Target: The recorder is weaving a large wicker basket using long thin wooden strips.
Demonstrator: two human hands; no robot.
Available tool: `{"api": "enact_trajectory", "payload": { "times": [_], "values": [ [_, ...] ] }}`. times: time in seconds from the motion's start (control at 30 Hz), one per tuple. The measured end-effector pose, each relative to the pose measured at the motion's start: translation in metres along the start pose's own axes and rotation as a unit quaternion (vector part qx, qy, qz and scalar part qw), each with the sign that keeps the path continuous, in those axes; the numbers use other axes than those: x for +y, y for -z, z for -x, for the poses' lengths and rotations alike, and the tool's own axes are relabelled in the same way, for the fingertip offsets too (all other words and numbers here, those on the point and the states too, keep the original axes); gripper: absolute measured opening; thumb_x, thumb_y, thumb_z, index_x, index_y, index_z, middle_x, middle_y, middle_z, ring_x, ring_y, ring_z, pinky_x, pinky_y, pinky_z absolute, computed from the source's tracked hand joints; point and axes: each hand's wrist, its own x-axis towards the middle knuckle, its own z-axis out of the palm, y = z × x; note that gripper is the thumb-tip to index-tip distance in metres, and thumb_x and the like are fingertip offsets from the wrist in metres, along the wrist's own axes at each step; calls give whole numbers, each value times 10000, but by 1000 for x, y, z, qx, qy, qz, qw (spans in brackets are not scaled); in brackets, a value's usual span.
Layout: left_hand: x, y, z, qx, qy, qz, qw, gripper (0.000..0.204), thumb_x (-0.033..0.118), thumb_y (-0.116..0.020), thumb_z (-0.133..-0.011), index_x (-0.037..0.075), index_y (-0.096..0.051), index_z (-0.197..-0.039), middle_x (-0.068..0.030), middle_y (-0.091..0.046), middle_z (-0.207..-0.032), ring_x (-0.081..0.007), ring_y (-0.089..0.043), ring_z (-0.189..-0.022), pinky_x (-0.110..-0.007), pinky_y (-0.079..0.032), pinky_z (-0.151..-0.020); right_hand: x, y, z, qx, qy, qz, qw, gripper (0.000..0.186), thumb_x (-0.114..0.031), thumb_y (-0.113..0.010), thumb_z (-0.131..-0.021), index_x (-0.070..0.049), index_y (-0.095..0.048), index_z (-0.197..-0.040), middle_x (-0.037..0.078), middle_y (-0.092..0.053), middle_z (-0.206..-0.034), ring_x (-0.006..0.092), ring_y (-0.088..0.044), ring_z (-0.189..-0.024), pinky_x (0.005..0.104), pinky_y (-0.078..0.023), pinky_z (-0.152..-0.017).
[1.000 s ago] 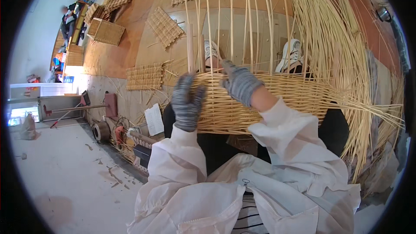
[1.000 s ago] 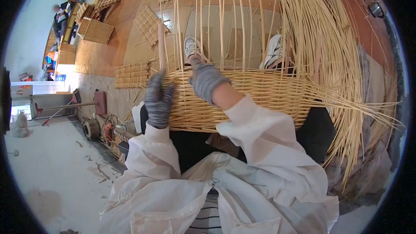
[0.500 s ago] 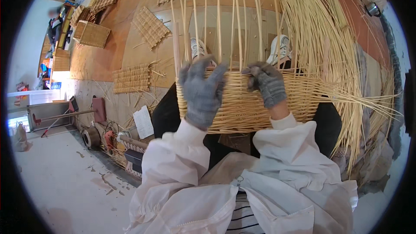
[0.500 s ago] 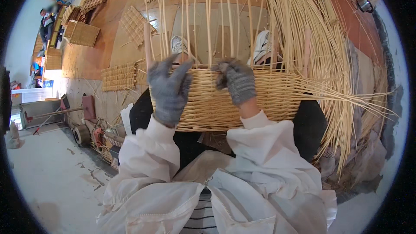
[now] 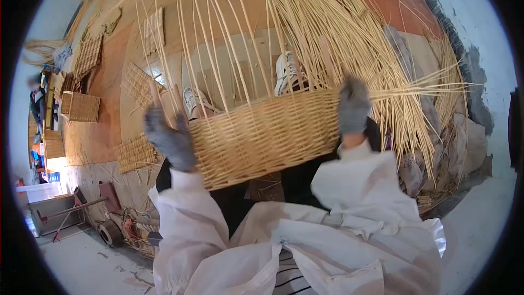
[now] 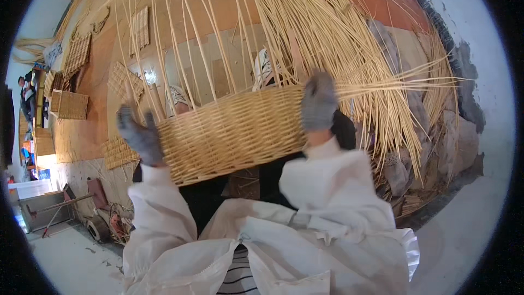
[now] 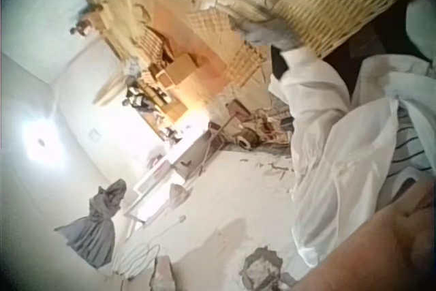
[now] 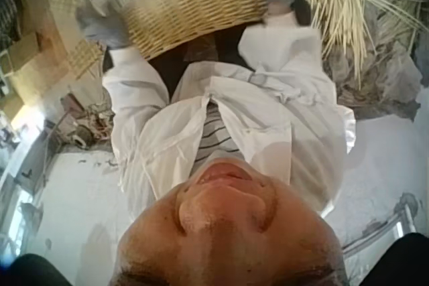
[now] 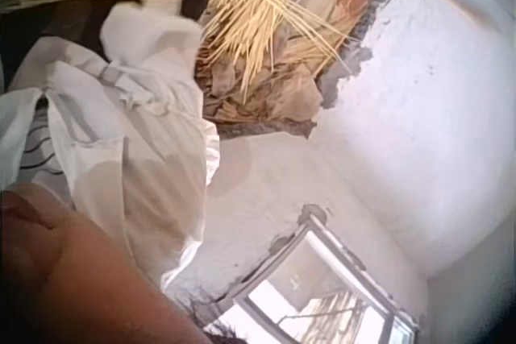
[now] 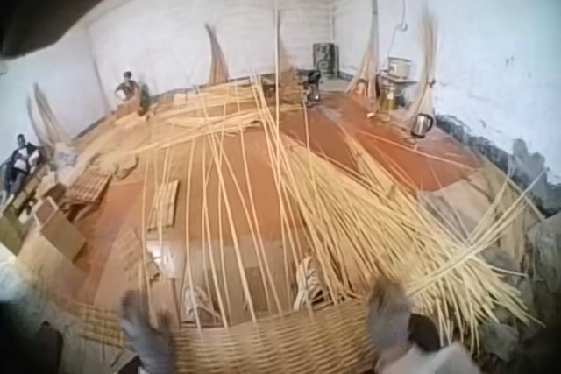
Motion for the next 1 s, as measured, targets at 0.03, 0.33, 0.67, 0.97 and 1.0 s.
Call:
{"api": "enact_trajectory", "payload": {
  "times": [0.03, 0.33, 0.67, 0.97, 1.0],
  "values": [
    [-47, 10, -4, -42, 113, 64, 991, 352, 226, -679, -708, 11, -572, -965, -133, -542, -968, -268, -533, -846, -310, -440, -725, -16, 1, -24, 27, 215, 281, 935, 269, -266, -509, -845, -30, -580, -953, 149, -604, -821, 327, -553, -775, 411, -429, -721],
    [-68, 28, 2, -160, 500, 455, 720, 236, 321, -602, -808, 90, -584, -767, 10, -473, -530, -105, -421, -426, -240, -434, -485, 23, 7, -64, -356, -67, 320, 875, 469, -422, -513, -822, 17, -562, -980, 131, -619, -768, 224, -589, -662, 322, -450, -624],
    [-47, 128, -1, -17, 415, 607, 677, 253, 351, -532, -853, 125, -490, -748, 31, -401, -494, -83, -314, -373, -244, -439, -539, -165, 103, -4, -288, 83, 191, 935, 298, -277, -621, -785, -13, -590, -918, 53, -576, -691, 121, -510, -612, 267, -426, -569],
    [-101, 93, 72, 62, 469, 608, 637, 263, 374, -557, -833, 140, -505, -723, 51, -421, -537, -78, -303, -384, -248, -434, -578, -146, 108, -29, -567, -29, 73, 820, 249, -233, -609, -800, -25, -596, -937, 51, -607, -790, 136, -550, -602, 268, -470, -569],
    [-89, 97, 60, 61, 478, 600, 639, 264, 376, -562, -829, 134, -511, -737, 49, -432, -561, -72, -319, -406, -241, -429, -581, -161, 106, -54, -518, -56, 79, 850, 242, -219, -604, -805, -26, -594, -950, 50, -606, -798, 123, -556, -616, 254, -469, -571]
  ]
}}
